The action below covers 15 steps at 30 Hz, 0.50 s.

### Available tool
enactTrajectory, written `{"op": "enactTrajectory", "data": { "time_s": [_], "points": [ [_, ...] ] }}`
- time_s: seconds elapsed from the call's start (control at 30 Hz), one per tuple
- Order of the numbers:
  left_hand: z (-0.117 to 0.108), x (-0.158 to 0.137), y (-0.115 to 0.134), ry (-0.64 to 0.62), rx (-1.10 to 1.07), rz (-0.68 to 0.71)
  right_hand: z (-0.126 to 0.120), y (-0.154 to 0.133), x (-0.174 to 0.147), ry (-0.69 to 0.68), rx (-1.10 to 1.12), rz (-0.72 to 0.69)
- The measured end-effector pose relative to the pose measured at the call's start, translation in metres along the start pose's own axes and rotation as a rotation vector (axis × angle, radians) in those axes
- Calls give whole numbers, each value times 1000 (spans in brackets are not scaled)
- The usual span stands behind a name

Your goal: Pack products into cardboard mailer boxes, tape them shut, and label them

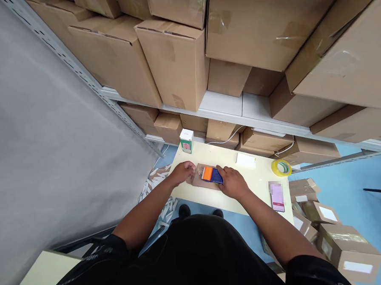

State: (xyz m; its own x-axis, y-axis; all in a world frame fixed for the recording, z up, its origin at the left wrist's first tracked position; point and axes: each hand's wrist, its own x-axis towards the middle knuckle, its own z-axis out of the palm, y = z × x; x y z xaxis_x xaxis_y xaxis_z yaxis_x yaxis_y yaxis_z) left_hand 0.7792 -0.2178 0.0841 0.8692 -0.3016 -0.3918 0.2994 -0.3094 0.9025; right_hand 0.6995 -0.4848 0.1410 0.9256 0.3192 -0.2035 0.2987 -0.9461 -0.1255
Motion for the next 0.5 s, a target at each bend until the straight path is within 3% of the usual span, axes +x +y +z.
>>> {"op": "enactTrajectory", "data": {
  "time_s": [0.17,0.27,0.37,0.5],
  "points": [
    [-40,3,-22,64,14,27,-7,13,-10,-20,-65,-19],
    [-47,7,-41,103,94,20,-11,23,-14,-17,-114,-30],
    [-30,12,-60,116,234,16,-10,30,-16,-31,-142,-23],
    [15,16,-80,173,299,-36,-3,29,-17,-29,-154,-27]
  ]
}}
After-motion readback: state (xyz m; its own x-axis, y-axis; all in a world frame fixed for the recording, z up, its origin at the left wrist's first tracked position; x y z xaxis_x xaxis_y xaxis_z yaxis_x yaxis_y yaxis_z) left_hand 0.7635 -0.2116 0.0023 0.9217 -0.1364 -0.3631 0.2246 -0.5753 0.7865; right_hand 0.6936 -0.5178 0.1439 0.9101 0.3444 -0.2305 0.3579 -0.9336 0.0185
